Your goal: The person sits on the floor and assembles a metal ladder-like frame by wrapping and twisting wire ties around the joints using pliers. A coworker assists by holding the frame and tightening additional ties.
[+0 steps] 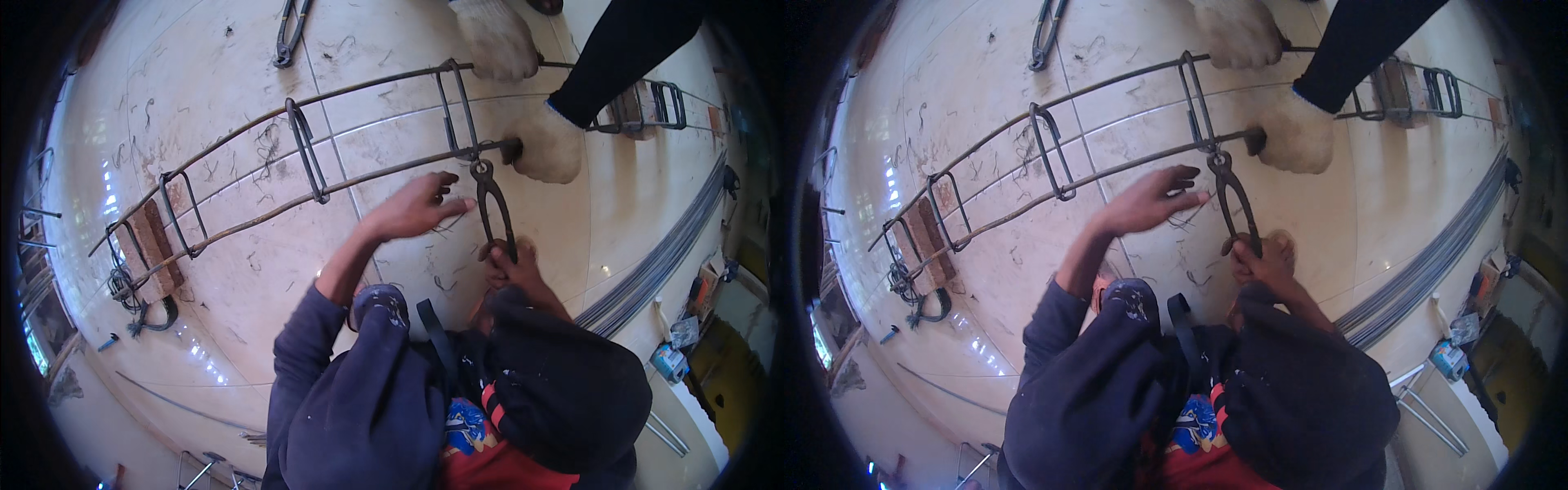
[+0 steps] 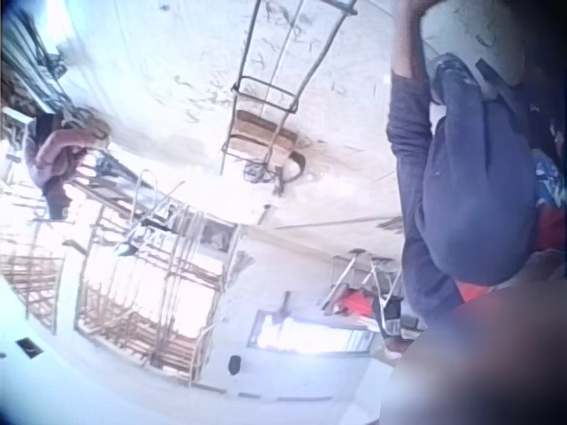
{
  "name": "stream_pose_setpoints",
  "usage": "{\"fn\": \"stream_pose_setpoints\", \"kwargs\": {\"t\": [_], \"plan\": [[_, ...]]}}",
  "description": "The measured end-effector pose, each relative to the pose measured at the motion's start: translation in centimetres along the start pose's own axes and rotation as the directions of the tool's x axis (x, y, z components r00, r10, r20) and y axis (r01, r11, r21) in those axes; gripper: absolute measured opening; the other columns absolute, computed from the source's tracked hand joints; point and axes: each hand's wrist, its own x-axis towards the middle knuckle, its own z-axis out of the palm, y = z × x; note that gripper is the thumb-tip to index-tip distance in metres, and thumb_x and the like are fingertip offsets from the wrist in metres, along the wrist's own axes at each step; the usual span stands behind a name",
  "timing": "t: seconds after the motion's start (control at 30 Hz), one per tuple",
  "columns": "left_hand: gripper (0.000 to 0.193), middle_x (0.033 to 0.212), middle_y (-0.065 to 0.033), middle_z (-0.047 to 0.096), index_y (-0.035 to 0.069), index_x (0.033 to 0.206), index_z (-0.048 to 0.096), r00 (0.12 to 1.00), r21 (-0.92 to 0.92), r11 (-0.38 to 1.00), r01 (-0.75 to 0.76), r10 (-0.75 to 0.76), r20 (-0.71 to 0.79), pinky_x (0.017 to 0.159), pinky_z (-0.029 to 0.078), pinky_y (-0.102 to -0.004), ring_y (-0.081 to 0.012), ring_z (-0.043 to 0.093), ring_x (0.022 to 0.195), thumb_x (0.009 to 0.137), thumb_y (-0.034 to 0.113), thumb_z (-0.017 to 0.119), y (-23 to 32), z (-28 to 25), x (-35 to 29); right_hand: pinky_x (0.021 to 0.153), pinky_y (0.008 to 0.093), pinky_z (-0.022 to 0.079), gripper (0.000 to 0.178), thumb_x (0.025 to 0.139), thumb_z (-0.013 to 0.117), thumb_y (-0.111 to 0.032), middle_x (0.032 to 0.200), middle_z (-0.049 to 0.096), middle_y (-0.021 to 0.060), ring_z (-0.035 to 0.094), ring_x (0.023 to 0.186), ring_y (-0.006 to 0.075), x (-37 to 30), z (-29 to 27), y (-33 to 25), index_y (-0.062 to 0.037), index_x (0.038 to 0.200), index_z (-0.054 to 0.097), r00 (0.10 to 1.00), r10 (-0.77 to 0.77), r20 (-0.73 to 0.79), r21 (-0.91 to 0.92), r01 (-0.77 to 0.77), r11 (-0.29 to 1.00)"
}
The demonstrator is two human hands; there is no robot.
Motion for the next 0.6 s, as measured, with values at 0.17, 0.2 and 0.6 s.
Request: {"fn": "stream_pose_setpoints", "kwargs": {"t": [0.17,0.2,0.6], "plan": [[0.079,0.126,-0.0252,0.056,-0.012,0.129,0.048,0.891,-0.243,0.927,0.286,-0.164,0.424,0.098,0.043,-0.0351,-0.0319,0.053,0.120,0.091,0.057,0.055,2.0,2.3,2.8,0.043,0.0221,0.028,0.034,0.100,0.047,-0.040,0.060,0.031,-0.0049,0.028,0.047,0.0069,0.2,-2.0,2.3,-0.0063,0.098,0.051,0.839,-0.102,0.534,0.636,-0.319,0.702],[0.061,0.129,-0.0216,0.056,-0.006,0.129,0.051,0.923,-0.643,0.718,0.266,0.003,0.386,0.105,0.038,-0.0348,-0.0259,0.050,0.124,0.096,0.046,0.053,0.8,5.0,3.1,0.043,0.0220,0.028,0.036,0.099,0.047,-0.041,0.060,0.030,-0.0051,0.028,0.047,0.0069,1.3,-1.8,3.9,-0.0060,0.097,0.051,0.797,-0.177,0.577,0.691,-0.361,0.626],[0.034,0.052,0.0035,0.040,0.011,0.065,0.044,0.879,-0.907,0.418,-0.046,-0.414,-0.235,0.040,0.027,-0.0309,-0.0094,0.034,0.041,0.091,0.023,0.062,1.2,11.7,5.3,0.071,0.0437,0.048,0.037,0.099,0.044,-0.034,0.085,0.065,0.0195,0.064,0.081,0.0380,-0.2,1.6,3.5,-0.0028,0.117,0.052,0.856,-0.457,-0.240,-0.556,0.265,0.788]]}}
